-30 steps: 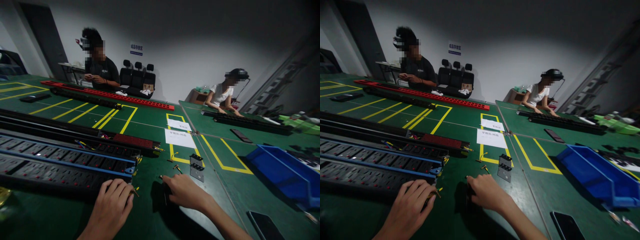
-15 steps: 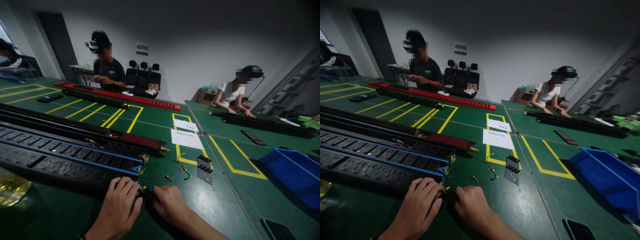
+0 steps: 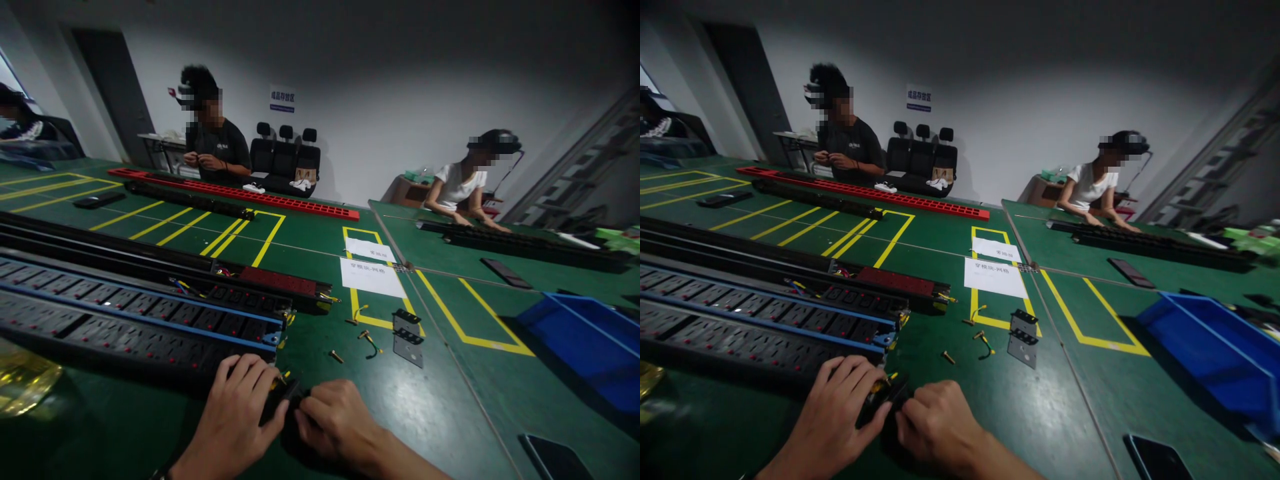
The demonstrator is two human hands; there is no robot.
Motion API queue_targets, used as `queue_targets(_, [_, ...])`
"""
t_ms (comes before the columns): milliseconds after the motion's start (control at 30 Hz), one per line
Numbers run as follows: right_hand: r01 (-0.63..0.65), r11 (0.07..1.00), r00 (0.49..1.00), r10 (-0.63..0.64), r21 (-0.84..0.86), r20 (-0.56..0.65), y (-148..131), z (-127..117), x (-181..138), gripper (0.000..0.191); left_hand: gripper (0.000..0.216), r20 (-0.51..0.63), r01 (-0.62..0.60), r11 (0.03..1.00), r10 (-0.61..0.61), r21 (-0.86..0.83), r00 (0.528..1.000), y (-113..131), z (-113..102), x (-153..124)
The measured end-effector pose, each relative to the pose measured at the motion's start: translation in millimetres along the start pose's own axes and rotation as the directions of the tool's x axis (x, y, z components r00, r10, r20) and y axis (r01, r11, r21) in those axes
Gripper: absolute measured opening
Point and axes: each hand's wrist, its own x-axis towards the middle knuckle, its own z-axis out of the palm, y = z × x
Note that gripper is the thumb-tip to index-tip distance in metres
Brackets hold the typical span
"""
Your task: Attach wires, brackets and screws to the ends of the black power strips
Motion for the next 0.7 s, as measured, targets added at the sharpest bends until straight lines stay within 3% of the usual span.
queue_targets(100, [0.015, 1.0, 1.0, -0.016, -0.013, -0.019, 2, -4, -3, 0.025, 0.014, 0.003, -0.013, 1.0, 0.013, 0.017, 1.0, 0, -2, 2])
queue_targets(267, [0.021, 1.0, 0.997, -0.022, 0.007, 0.073, 7, -8, -4, 0.016, 0.016, 0.001, -0.017, 0.999, 0.017, 0.027, 1.0, 0, -1, 1])
queue_targets(467, [-0.032, 0.999, 0.964, 0.035, -0.014, 0.263, 2, -18, 3, 0.046, 0.022, 0.01, -0.023, 0.998, 0.022, 0.058, 1.0, -2, 2, -1])
queue_targets(700, [-0.04, 0.999, 0.958, 0.046, -0.027, 0.283, 1, -16, 4, 0.051, 0.023, 0.027, -0.029, 0.995, 0.026, 0.093, 0.999, -2, 2, -1])
